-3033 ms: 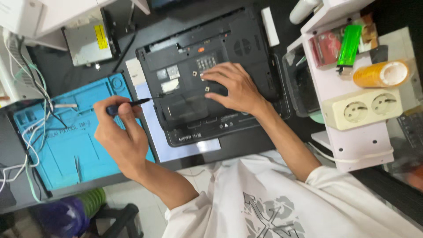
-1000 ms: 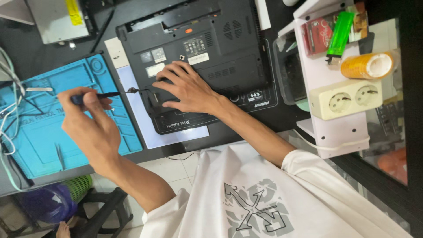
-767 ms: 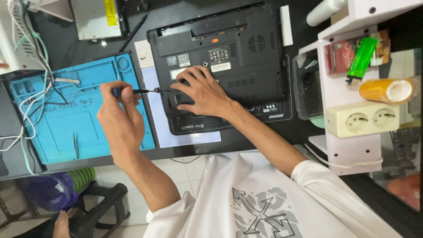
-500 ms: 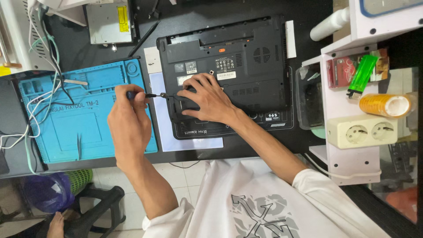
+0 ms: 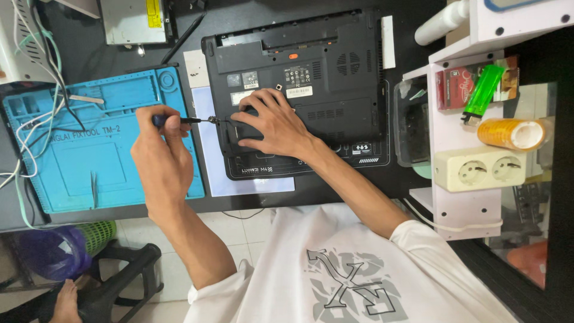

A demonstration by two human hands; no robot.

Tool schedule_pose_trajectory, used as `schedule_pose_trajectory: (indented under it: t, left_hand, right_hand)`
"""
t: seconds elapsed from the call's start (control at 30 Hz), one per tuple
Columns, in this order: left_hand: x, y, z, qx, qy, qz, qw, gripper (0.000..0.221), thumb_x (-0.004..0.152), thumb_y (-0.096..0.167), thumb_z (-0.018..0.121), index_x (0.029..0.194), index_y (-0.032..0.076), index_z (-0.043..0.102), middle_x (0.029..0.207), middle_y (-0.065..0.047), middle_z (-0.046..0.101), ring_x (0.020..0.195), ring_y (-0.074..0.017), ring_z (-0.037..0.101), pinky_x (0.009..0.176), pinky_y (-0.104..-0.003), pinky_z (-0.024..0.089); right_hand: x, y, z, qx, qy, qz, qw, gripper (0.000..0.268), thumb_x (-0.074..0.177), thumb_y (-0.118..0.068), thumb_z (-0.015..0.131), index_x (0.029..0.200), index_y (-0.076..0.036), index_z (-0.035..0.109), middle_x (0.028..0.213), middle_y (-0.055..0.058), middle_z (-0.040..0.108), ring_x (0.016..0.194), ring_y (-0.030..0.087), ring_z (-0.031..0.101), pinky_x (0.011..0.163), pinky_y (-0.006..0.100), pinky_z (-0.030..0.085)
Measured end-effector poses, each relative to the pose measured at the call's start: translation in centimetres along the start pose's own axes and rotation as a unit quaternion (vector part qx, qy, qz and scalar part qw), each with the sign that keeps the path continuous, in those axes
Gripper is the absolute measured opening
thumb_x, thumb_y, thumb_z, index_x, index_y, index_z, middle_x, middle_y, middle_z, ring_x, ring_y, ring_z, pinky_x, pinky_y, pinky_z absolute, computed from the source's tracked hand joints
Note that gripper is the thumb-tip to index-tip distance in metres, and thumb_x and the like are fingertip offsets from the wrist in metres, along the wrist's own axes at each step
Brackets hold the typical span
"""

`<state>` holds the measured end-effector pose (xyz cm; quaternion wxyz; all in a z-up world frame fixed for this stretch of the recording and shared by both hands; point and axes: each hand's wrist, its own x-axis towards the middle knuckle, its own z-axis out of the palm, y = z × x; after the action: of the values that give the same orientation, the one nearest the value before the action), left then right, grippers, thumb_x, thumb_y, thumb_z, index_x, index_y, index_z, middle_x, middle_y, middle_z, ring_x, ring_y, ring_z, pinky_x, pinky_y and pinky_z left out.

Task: The person removes the back cover of a laptop, unscrews internal components, and disconnects a battery cable. They then reassemble the laptop by reconnecting the cable, screwing the components back in place, and securing the back cover. Finally, the person opens the laptop lid to reveal the keyboard and screen.

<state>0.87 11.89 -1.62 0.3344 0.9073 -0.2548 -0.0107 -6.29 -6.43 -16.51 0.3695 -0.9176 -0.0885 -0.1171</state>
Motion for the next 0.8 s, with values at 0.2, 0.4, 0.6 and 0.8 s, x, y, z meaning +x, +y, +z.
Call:
schedule_pose_trajectory:
  t: [0.2,0.4,0.6,0.8]
  left_hand:
    - [0.2,-0.3,-0.2,0.003,0.0,-0.008,1.0,0.012,0.119,0.01,0.052,0.117,-0.002,0.051,0.088,-0.014,0.067,0.08,-0.0241,0.073,0.068,-0.036,0.053]
    - [0.0,-0.3,0.0,-0.007,0.005,-0.005,1.0,0.011,0.119,0.008,0.052,0.117,-0.002,0.05,0.09,-0.014,0.067,0.08,-0.0232,0.073,0.069,-0.035,0.054]
    - [0.1,0.0,0.0,-0.001,0.0,-0.013,1.0,0.011,0.118,0.009,0.051,0.116,-0.002,0.051,0.087,-0.014,0.068,0.08,-0.0248,0.073,0.068,-0.037,0.053]
    - [0.4,1.6,-0.3,0.025,-0.023,-0.014,0.999,0.009,0.114,0.007,0.053,0.113,-0.002,0.053,0.088,-0.016,0.07,0.078,-0.0322,0.071,0.067,-0.041,0.052]
  right_hand:
    - [0.1,0.2,0.1,0.001,-0.001,0.003,1.0,0.053,0.079,-0.044,0.086,0.122,-0.017,0.071,0.128,0.004,0.057,0.13,0.031,0.045,0.117,0.052,0.031]
    - [0.0,0.1,0.3,0.006,0.0,0.007,1.0,0.053,0.078,-0.044,0.087,0.121,-0.018,0.072,0.127,0.003,0.058,0.13,0.031,0.045,0.117,0.052,0.031]
    - [0.0,0.0,0.0,0.008,0.0,0.007,1.0,0.052,0.078,-0.043,0.087,0.121,-0.017,0.073,0.126,0.003,0.058,0.129,0.03,0.046,0.117,0.051,0.031]
    - [0.1,-0.3,-0.5,0.014,0.011,0.004,1.0,0.051,0.077,-0.041,0.087,0.119,-0.016,0.073,0.124,0.004,0.059,0.128,0.03,0.047,0.115,0.05,0.032]
